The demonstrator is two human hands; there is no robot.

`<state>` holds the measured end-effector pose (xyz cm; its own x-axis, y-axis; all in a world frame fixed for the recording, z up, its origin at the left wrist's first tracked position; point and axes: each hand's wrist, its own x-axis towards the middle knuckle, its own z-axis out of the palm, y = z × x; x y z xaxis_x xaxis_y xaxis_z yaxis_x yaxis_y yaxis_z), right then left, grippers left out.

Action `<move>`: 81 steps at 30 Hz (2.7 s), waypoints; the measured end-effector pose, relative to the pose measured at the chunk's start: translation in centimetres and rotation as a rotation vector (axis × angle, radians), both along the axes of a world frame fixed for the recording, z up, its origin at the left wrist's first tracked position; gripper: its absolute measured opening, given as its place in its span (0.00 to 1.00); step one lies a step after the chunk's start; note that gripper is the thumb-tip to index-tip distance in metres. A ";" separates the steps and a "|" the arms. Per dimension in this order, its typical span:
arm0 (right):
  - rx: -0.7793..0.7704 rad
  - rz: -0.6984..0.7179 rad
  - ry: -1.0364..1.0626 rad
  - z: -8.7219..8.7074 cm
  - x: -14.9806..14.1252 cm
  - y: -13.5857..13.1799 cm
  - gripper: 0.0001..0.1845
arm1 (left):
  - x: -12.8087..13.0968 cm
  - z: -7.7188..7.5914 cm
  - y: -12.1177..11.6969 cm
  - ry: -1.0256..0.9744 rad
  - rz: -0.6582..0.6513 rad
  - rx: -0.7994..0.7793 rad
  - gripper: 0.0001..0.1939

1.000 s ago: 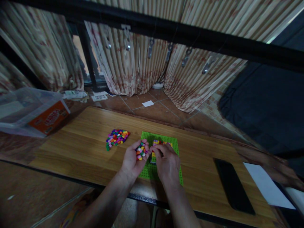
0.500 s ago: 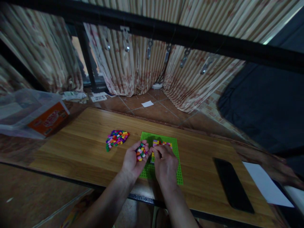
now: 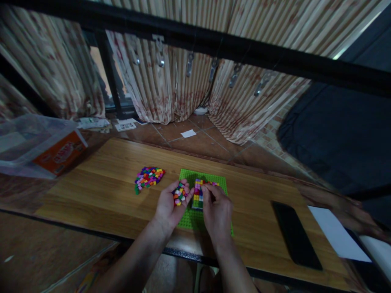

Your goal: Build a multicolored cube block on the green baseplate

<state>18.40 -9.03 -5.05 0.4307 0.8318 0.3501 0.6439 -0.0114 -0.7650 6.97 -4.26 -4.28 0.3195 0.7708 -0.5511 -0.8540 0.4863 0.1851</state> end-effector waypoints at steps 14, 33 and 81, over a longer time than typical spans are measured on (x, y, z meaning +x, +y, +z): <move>-0.001 0.020 0.016 0.2 -0.8 0.2 0.12 | -0.8 0.7 0.2 -0.041 0.005 0.044 0.10; 0.014 0.232 -0.004 1.6 -2.5 -0.5 0.06 | -0.5 1.0 -0.1 -0.149 -0.048 0.132 0.14; 0.107 0.189 -0.263 0.4 0.3 0.0 0.10 | -0.4 -0.1 -0.1 0.062 -0.090 -0.046 0.10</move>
